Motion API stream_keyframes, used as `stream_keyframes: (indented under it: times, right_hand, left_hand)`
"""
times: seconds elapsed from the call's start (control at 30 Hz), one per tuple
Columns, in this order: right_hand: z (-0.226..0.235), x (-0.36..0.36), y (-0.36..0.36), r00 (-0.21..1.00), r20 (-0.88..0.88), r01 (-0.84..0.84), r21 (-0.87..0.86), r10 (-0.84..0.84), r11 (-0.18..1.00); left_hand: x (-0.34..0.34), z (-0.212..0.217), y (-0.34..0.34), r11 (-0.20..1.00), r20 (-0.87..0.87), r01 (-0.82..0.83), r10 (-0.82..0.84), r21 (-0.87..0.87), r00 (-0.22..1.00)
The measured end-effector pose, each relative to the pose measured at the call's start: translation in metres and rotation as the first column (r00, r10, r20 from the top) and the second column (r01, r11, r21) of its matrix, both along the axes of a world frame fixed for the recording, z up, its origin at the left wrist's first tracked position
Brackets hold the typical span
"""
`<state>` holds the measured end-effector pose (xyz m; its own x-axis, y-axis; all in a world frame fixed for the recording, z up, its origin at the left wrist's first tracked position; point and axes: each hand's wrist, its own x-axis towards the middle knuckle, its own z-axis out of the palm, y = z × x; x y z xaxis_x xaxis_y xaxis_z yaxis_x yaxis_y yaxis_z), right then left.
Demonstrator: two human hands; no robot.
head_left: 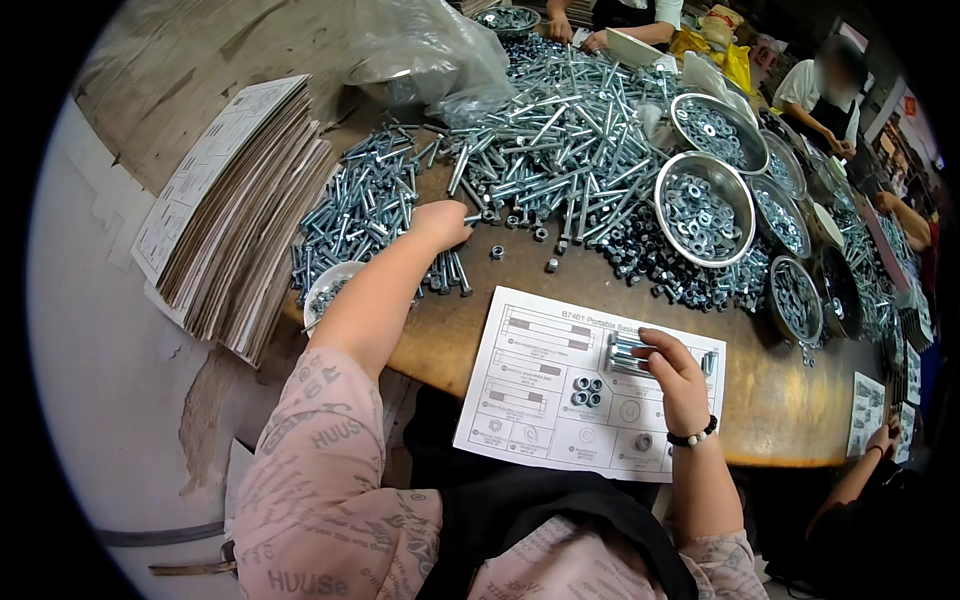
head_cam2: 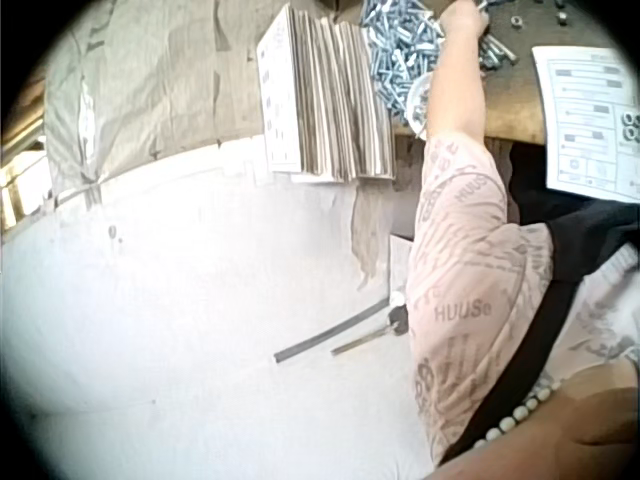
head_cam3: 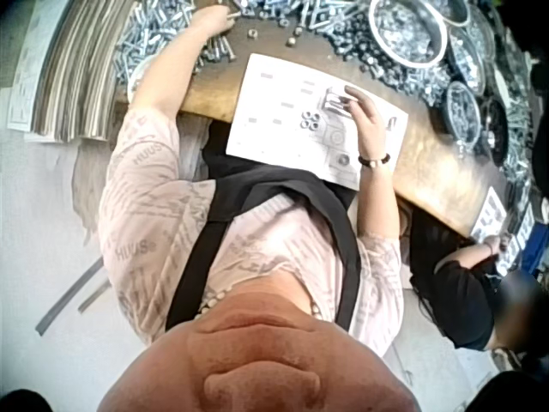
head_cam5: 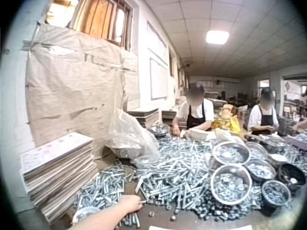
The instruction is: The person sorts metal fasteners from a large pile on a table into designated areas on a printed layout sheet. They pick up bolts, nuts, and washers by hand and place them into specific slots on the sheet, repeating the process continuously.
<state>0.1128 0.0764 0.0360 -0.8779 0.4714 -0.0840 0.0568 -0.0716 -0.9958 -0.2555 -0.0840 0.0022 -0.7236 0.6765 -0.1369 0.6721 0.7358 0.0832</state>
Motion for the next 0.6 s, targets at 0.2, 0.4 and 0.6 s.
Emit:
stream_keyframes:
  times: [0.2,0.4,0.6]
  right_hand:
    - [0.0,-0.026,-0.011,0.993,0.087,-0.071,-0.035,0.074,0.997]
    - [0.002,-0.072,-0.051,0.975,0.026,-0.212,-0.194,0.221,0.958]
    - [-0.014,-0.059,-0.057,0.944,0.232,-0.264,0.114,0.233,0.958]
  left_hand:
    - [0.06,0.035,0.004,0.882,0.269,-0.114,-0.015,0.458,0.963]
    - [0.159,0.047,-0.001,0.696,0.432,0.032,-0.48,0.717,0.764]
    - [0.183,0.033,-0.037,0.718,0.497,-0.107,-0.359,0.688,0.79]
